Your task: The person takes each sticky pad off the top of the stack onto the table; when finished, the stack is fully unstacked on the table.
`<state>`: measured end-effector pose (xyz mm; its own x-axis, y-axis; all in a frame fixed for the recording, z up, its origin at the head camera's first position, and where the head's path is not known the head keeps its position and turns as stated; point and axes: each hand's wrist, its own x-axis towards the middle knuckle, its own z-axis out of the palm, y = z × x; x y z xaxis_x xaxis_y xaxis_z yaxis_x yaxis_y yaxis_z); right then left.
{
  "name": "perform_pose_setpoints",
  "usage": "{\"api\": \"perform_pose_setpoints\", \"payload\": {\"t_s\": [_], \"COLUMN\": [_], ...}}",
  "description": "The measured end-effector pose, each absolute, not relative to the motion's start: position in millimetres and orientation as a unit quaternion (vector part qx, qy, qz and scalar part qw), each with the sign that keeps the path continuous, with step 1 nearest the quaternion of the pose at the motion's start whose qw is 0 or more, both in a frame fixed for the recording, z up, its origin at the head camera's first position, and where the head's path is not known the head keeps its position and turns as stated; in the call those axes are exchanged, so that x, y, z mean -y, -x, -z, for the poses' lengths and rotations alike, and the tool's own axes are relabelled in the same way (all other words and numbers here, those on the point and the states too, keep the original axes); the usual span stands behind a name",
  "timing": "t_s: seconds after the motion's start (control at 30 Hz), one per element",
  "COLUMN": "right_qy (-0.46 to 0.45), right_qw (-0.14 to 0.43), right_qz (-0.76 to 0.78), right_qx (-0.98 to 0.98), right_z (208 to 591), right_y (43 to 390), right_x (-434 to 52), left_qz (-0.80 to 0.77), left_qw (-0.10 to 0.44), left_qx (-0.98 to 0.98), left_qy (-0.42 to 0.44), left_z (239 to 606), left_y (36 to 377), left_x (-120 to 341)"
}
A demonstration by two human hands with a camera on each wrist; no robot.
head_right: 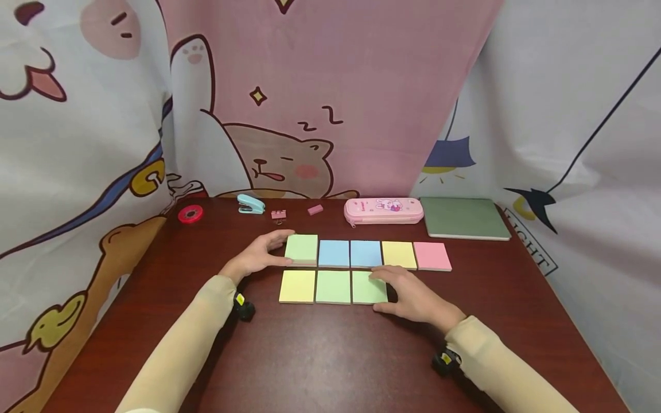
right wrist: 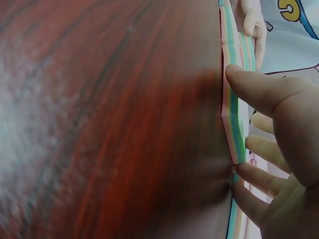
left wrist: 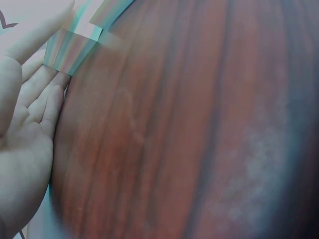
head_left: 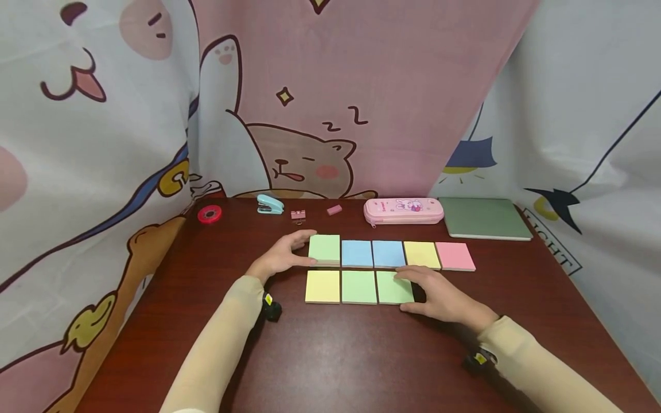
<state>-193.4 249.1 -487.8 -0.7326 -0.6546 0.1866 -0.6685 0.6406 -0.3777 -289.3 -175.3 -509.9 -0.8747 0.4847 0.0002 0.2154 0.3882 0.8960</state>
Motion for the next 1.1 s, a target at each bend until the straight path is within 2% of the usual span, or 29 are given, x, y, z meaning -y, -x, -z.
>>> {"api": "perform_pose_setpoints", "payload": {"t_s": [0.27, 0.43, 0.8, 1.1], "right_qy": [-0.378, -0.374, -0.372, -0.385], "right_qw": [0.063, 0.082, 0.039, -0.001], "right_qz": [-0.227, -0.249, -0.256, -0.225], "right_qx": [0.895, 0.890, 0.891, 0.895], "right_z": [478, 469, 461, 464], "right_y": [198, 210, 258, 288], "right_x": [-246, -228, -148, -99], "left_qz": [-0.512, -0.507, -0.510, -0.508], "left_qw": [0.132, 0.133, 0.134, 0.132], "left_qx": [-0.821, -0.823, -0.822, -0.823], "left_qy": [-0.216, -0.219, -0.215, -0.217], "left_z": [511, 512, 513, 511], "left_y": [287, 288, 287, 291], "left_x": [175, 175, 175, 176]}}
